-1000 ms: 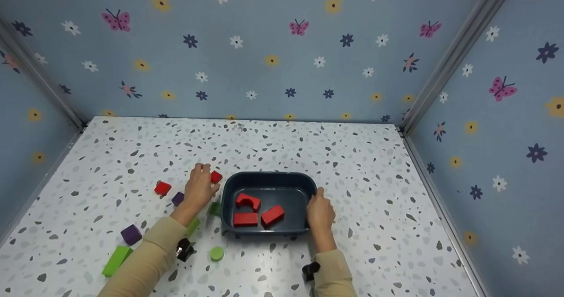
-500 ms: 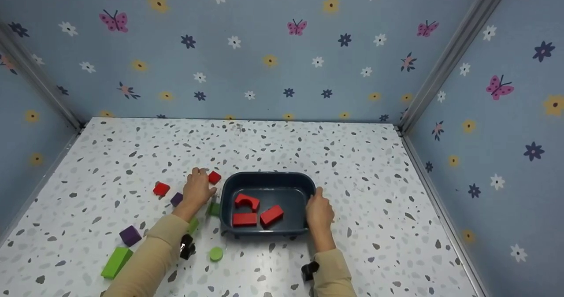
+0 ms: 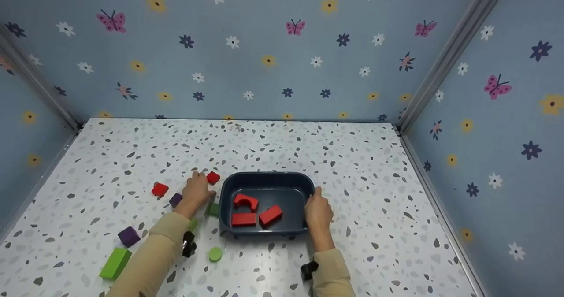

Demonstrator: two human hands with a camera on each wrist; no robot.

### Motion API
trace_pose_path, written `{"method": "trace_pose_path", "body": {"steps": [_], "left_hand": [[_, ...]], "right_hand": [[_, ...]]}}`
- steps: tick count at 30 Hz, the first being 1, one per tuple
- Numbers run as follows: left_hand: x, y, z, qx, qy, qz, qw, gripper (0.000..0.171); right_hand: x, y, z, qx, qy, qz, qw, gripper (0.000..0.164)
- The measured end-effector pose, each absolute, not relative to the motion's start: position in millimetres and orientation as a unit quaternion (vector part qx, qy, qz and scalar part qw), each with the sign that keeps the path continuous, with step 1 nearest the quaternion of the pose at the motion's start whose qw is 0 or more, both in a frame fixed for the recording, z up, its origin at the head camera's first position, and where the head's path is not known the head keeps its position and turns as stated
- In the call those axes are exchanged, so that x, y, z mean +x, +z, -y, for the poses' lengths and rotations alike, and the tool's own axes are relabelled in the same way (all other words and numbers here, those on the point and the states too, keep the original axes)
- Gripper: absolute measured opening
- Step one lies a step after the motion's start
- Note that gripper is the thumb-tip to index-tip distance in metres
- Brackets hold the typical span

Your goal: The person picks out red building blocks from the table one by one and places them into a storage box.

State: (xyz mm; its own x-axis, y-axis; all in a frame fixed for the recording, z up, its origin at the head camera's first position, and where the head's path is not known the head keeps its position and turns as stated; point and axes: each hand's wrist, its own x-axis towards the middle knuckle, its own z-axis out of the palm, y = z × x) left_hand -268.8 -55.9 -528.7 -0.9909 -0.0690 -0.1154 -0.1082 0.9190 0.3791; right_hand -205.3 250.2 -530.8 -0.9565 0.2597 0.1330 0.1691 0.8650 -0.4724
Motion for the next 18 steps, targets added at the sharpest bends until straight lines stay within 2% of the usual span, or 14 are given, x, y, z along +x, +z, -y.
{"method": "trace_pose_path", "body": {"steps": [11,18], "left_hand": [[-270.5,-530.7,56.7,-0.055,0.198,-0.978,0.045,0.037],[-273.2,-533.0,57.3,-0.058,0.204,-0.976,0.041,0.025]], "right_hand": [[-205.0,-532.5,-250.8,-0.104,0.231,0.961,0.111,0.013],[-205.8,-532.3,-250.8,-0.11,0.232,0.962,0.093,0.014]]}}
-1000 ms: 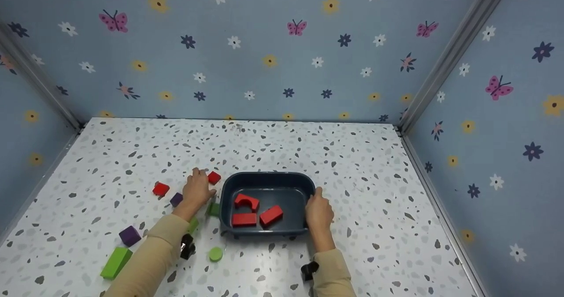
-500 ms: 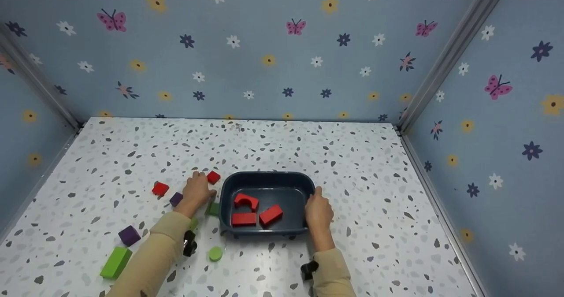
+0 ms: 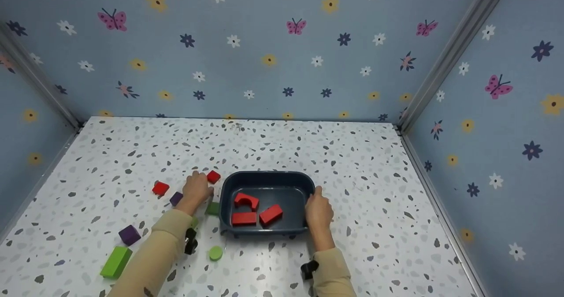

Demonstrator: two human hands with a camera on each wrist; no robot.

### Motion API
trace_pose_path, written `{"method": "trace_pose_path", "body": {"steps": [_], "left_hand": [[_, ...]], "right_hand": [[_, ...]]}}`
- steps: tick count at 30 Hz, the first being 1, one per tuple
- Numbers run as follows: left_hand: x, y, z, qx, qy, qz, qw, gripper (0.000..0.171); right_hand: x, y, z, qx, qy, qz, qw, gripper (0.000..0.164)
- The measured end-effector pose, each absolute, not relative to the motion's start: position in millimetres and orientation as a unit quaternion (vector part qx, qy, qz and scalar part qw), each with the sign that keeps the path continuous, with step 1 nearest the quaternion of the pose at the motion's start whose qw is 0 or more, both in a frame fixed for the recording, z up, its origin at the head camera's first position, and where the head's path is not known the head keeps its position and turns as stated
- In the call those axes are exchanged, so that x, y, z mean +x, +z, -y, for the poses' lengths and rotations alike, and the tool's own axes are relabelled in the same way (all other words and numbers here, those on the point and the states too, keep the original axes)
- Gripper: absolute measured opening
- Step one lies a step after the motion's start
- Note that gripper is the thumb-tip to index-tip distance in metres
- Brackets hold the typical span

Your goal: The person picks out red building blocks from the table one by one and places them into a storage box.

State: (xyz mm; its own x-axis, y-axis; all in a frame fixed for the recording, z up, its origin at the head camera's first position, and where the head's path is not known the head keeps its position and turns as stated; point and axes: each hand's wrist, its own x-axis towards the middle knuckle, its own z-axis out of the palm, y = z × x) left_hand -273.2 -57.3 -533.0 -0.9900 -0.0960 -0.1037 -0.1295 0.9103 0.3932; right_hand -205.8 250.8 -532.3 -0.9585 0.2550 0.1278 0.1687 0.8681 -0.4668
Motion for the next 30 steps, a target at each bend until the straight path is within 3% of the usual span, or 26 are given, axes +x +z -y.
{"method": "trace_pose_path", "body": {"steps": [8,18,30], "left_hand": [[-274.1,-533.2,57.1,-0.057,0.216,-0.974,0.037,0.022],[-275.6,-536.2,57.7,-0.055,0.214,-0.974,0.043,0.024],[-270.0,-529.8,54.6,-0.05,0.218,-0.974,0.017,0.018]], "right_hand": [[-207.5,-531.1,-250.6,-0.12,0.234,0.962,0.072,0.014],[-206.2,-531.8,-250.1,-0.117,0.232,0.962,0.087,0.014],[-203.7,-532.4,-249.5,-0.107,0.233,0.961,0.108,0.016]]}}
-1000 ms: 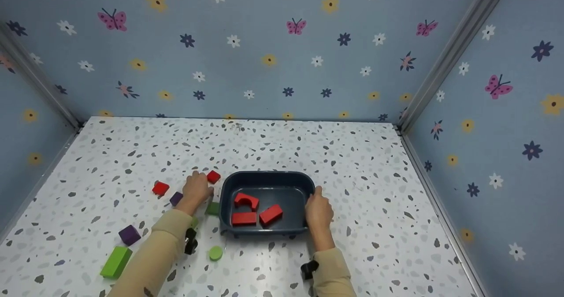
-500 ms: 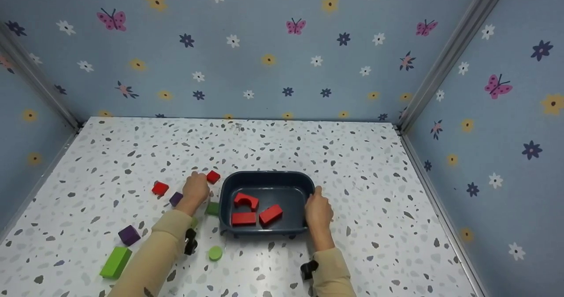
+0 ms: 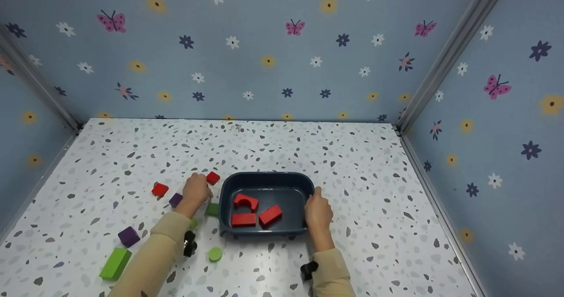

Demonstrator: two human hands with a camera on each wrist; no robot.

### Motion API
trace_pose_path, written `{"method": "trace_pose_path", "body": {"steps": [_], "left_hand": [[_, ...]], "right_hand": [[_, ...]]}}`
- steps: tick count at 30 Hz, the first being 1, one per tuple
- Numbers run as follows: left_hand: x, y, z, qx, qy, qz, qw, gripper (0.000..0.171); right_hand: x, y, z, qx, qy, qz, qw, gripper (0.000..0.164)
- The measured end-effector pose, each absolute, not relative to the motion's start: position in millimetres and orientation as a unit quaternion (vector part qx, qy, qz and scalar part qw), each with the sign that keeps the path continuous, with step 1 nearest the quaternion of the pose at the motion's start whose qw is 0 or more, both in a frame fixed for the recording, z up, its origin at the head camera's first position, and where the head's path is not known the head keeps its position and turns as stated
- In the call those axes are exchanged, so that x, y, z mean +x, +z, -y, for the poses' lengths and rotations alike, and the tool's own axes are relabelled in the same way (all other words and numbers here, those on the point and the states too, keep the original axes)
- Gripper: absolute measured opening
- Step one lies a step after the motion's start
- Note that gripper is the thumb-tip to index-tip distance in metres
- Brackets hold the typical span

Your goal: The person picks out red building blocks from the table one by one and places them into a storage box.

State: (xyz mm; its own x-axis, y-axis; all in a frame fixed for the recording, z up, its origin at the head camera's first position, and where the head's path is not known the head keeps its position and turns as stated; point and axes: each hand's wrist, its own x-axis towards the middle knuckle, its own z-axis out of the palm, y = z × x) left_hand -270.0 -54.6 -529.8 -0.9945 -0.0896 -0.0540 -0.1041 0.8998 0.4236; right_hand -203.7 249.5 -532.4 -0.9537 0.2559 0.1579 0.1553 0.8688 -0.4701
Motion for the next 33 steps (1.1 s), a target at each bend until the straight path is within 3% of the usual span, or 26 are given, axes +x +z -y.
{"method": "trace_pose_path", "body": {"steps": [33], "left_hand": [[-253.1,-484.7,31.4,0.009,0.232,-0.97,-0.066,0.011]], "right_hand": [[-205.5,-531.0,-250.4,-0.118,0.231,0.962,0.083,0.015]]}}
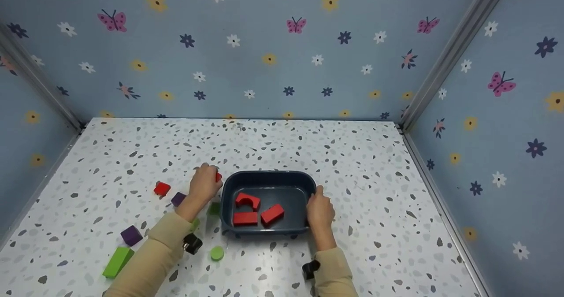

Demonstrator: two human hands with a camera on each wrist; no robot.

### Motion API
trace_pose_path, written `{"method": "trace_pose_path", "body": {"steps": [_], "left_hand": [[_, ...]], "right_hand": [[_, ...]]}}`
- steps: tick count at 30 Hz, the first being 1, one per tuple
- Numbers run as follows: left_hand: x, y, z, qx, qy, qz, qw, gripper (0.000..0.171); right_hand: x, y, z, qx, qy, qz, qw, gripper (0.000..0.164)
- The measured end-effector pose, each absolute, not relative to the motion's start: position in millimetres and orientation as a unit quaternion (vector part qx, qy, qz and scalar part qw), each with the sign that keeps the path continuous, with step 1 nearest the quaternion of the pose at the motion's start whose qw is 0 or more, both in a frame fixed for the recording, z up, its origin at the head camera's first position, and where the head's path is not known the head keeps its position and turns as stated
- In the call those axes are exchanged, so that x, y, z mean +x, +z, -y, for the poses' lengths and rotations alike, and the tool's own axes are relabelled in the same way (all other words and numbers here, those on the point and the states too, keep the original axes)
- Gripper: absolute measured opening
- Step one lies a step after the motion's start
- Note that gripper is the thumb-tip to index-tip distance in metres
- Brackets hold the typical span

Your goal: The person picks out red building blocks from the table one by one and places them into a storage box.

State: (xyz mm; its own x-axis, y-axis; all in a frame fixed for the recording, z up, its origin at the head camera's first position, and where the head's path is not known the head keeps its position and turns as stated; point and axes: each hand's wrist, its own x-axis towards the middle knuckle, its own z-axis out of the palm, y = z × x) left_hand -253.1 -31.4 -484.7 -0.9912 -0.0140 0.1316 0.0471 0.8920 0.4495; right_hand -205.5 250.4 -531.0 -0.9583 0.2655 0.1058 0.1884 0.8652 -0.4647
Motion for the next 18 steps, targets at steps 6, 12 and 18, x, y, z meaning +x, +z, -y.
{"method": "trace_pose_path", "body": {"steps": [6,12,18], "left_hand": [[-250.5,-475.6,22.6,-0.006,-0.238,0.97,0.049,0.012],[-247.7,-472.3,12.4,-0.043,-0.23,0.968,0.088,0.012],[-243.6,-466.2,-2.6,-0.066,-0.239,0.966,0.073,0.01]], "right_hand": [[-206.7,-531.9,-251.0,-0.11,0.236,0.961,0.093,0.014],[-206.8,-531.1,-251.0,-0.113,0.237,0.961,0.089,0.014],[-205.9,-532.2,-250.6,-0.114,0.237,0.96,0.097,0.013]]}}
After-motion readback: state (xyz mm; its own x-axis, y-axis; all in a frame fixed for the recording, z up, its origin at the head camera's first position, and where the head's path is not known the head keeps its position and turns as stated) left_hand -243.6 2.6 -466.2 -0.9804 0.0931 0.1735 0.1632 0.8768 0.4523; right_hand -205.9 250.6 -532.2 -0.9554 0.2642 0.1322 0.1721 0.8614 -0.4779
